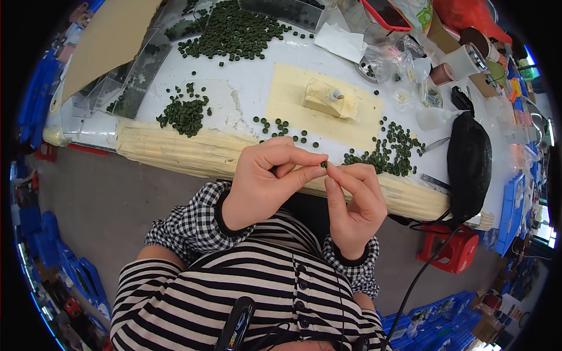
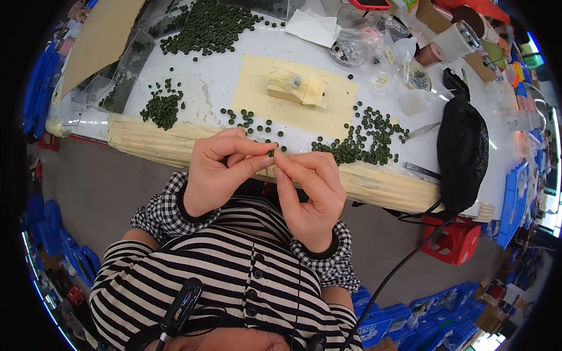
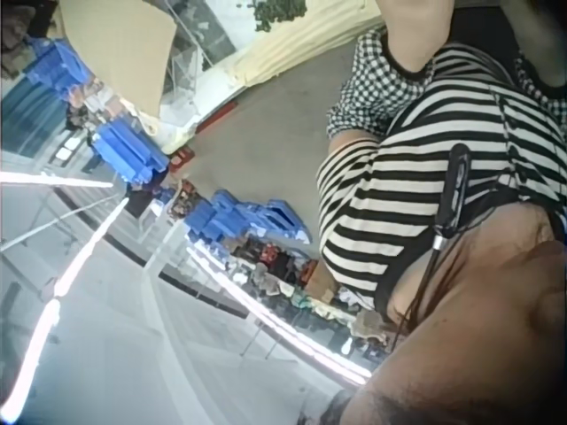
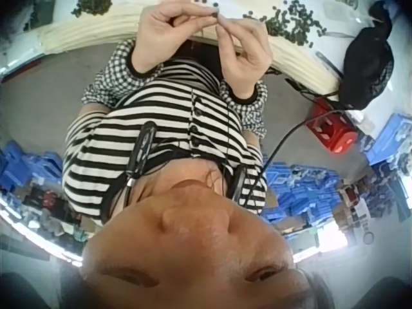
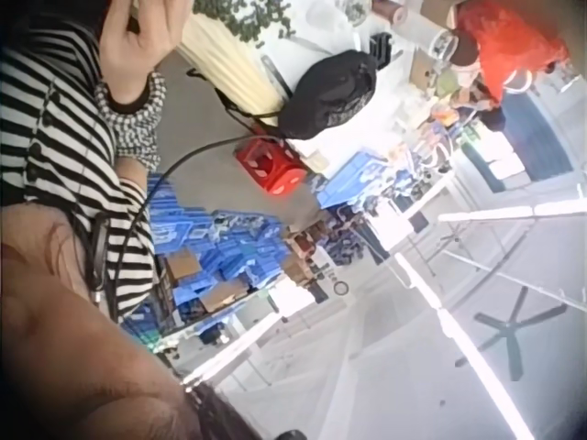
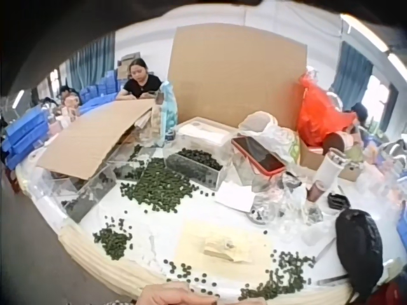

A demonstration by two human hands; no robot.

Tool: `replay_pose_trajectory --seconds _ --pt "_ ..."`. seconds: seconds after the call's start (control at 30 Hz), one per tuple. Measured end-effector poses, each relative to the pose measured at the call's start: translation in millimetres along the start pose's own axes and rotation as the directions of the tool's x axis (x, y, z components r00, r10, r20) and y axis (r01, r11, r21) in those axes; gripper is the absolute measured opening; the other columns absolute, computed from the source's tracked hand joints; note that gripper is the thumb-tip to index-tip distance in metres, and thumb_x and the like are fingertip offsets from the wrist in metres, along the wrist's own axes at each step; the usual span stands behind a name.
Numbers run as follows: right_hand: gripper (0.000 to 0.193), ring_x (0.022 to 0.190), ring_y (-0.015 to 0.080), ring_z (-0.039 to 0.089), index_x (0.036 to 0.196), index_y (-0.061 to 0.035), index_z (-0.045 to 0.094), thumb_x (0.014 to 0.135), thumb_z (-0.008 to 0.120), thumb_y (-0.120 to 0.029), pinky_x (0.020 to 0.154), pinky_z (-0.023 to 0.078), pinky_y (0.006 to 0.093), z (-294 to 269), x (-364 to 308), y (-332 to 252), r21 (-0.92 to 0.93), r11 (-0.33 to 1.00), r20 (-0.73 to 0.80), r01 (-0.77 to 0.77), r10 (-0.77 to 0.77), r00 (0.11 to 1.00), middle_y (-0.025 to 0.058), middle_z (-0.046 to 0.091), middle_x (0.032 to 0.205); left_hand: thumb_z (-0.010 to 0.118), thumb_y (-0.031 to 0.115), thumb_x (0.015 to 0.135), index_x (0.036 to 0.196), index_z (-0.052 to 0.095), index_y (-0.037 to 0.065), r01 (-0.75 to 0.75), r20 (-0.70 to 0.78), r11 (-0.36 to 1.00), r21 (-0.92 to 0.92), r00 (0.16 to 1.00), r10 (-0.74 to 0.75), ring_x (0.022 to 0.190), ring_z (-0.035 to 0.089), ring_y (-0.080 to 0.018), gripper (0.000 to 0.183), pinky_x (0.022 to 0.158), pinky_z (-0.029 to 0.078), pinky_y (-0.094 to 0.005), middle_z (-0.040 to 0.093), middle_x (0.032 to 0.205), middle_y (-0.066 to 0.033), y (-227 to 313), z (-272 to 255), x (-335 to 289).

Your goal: Sorting and inspecting small green plastic components on a factory workbench.

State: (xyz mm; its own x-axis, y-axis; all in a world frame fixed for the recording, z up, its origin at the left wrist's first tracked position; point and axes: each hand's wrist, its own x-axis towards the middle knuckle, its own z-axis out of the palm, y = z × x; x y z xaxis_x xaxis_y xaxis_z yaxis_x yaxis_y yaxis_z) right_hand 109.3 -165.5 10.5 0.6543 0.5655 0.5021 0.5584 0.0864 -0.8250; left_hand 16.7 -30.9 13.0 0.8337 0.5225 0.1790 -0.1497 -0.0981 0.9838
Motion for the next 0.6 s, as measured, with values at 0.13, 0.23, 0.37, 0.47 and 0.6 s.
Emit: replay_pose_trajectory --seconds 0.13,0.23,0.37,0.47,0.6 --pt "0.024 0.077 0.0199 0.057 0.098 0.0001 0.072 0.075 0.071 0.008 0.068 0.046 0.0273 -6.1 -2.2 2.4 0.109 0.993 0.003 -0.044 0.044 0.999 0.0076 0.065 0.086 0.072 -0.001 0.079 0.1 0.073 0.005 -0.168 0.023 0.955 0.245 0.986 0.167 0.056 0.035 -0.0069 0.022 0.052 0.03 -0.0219 0.042 0.06 0.0032 11.6 4.9 -1.3" --pt "0.026 0.077 0.0196 0.057 0.098 0.0 0.072 0.074 0.072 0.008 0.068 0.046 0.0273 -11.3 -4.3 3.7 0.141 0.99 0.013 -0.027 0.025 1.0 0.0074 0.065 0.086 0.071 -0.001 0.08 0.1 0.073 0.005 -0.154 0.075 0.967 0.205 0.987 0.141 0.056 0.036 -0.0073 0.021 0.053 0.03 -0.0228 0.042 0.059 0.0032 12.2 5.4 -0.9" --pt "0.027 0.077 0.0188 0.057 0.099 -0.0002 0.072 0.073 0.073 0.008 0.068 0.046 0.0268 -14.4 -5.2 2.6 0.02 0.994 -0.002 0.109 -0.109 0.994 0.0075 0.064 0.086 0.07 -0.001 0.081 0.101 0.073 0.005 0.015 0.169 1.0 0.002 0.986 -0.015 0.057 0.036 -0.0061 0.021 0.054 0.03 -0.0223 0.041 0.059 0.0048 7.3 0.6 3.9" --pt "0.027 0.076 0.0187 0.057 0.099 -0.0005 0.072 0.073 0.073 0.008 0.068 0.046 0.0269 -12.0 -8.8 3.1 0.077 0.996 -0.039 0.046 -0.043 0.998 0.0077 0.064 0.086 0.07 -0.002 0.082 0.105 0.072 0.003 -0.037 0.157 0.999 0.022 0.987 0.033 0.059 0.034 -0.0045 0.024 0.055 0.029 -0.0204 0.04 0.062 0.0054 8.8 4.3 1.4" --pt "0.026 0.077 0.0192 0.058 0.098 -0.0005 0.072 0.074 0.072 0.008 0.068 0.046 0.0275 -5.3 -14.8 5.2 0.145 0.989 -0.128 -0.034 0.052 0.99 0.0077 0.064 0.086 0.07 -0.001 0.082 0.106 0.071 0.004 -0.085 0.141 0.991 0.104 0.988 0.07 0.058 0.033 -0.0046 0.025 0.056 0.028 -0.0204 0.039 0.062 0.0058 14.6 7.8 2.0"
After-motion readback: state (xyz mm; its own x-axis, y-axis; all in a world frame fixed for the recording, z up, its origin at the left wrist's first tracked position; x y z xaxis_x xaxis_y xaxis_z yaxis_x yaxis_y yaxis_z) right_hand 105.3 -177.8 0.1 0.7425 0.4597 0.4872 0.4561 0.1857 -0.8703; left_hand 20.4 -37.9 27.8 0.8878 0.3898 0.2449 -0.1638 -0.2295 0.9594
